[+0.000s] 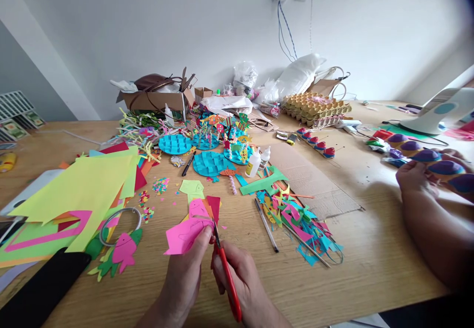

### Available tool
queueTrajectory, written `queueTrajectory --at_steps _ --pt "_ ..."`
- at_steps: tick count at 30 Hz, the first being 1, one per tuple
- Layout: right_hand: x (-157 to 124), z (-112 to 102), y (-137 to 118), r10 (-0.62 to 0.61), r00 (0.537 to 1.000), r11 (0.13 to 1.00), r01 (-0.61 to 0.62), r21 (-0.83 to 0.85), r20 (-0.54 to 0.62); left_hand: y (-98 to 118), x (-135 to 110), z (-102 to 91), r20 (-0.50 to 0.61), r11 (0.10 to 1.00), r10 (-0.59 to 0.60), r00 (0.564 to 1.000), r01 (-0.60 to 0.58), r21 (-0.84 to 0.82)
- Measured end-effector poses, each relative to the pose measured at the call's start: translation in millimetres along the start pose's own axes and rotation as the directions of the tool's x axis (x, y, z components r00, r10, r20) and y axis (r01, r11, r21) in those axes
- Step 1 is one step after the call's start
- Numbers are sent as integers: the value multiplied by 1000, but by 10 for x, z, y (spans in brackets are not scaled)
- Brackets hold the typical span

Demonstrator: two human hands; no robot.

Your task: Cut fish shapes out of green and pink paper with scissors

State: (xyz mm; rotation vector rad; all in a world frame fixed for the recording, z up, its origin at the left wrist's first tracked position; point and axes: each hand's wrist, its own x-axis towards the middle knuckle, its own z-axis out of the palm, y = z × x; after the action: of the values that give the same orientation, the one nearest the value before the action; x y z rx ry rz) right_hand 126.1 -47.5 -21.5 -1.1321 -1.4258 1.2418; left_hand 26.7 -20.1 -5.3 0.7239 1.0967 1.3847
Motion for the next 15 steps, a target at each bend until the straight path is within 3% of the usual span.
queueTrajectory --at_steps 4,15 --pt "-5 -3 17 -14 1000 1000 14 -10 3 -8 -3 18 -36 1000 -11 999 11 7" --pt "-47 -29 111 -25 999 999 26 -31 24 -25 2 -19 9 1000 2 1000 -2 31"
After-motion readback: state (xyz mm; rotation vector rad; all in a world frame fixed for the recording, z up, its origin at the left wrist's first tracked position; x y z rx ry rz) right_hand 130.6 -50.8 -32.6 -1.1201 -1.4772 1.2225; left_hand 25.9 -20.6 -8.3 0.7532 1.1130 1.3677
